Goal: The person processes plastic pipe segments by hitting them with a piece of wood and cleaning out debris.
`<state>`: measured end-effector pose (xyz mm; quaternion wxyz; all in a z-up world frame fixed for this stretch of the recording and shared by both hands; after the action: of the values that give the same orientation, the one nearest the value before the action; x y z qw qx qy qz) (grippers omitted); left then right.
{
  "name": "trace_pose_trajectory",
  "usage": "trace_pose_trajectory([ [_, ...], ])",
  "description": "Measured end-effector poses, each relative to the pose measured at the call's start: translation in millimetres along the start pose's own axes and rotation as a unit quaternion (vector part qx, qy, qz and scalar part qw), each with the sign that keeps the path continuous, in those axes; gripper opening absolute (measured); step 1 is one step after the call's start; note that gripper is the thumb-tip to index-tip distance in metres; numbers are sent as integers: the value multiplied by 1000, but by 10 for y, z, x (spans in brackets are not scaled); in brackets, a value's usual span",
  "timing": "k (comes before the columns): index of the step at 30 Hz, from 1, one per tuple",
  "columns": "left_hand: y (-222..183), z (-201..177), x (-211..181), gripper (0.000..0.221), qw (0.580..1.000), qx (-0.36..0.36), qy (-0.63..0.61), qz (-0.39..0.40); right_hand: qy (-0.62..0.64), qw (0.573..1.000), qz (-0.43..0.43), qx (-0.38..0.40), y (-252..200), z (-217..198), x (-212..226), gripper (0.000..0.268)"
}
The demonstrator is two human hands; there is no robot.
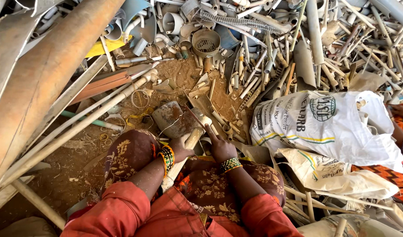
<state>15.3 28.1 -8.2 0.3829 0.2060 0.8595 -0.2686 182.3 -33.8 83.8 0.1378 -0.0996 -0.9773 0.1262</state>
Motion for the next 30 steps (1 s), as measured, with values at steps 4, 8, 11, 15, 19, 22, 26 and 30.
trace_pose_trajectory([
  [4, 42, 40, 41, 89, 999, -22, -7, 32, 0, 999, -30, -24, 15, 56, -42, 80],
  [8, 35, 42, 23, 90, 1000, -6, -10, 18, -9, 999, -32, -29, 49, 87, -70, 83],
  [11, 2, -4, -18, 89, 1000, -3, -10, 15, -15, 999, -32, -28, 66, 94, -89, 84],
  [15, -21, -36, -57, 91, 1000, 11, -17, 11, -12, 998, -45, -32, 53, 101, -92, 82],
  [19, -49, -62, -85, 90, 1000, 11, -6, 11, -21, 999, -36, -22, 62, 112, -90, 83],
  [22, -64, -78, -108, 89, 1000, 12, -10, 13, -12, 999, -29, -25, 61, 101, -104, 85],
  [26, -53, -69, -91, 88, 1000, 15, -15, 11, -13, 998, -50, -34, 49, 102, -79, 81],
  [30, -53, -48, -75, 88, 1000, 9, -14, 3, -13, 998, -50, -31, 37, 84, -46, 80],
])
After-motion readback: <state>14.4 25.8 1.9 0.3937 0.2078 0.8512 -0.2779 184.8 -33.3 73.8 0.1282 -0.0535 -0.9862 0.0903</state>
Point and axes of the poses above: each hand's wrist, its own y-axis towards the middle knuckle, its own z-axis out of the palm, x = y × z, the point moved 4 cm from there along y, towards the middle knuckle, and after that the axes turned 13 degrees about y, right-handed, at the moved point
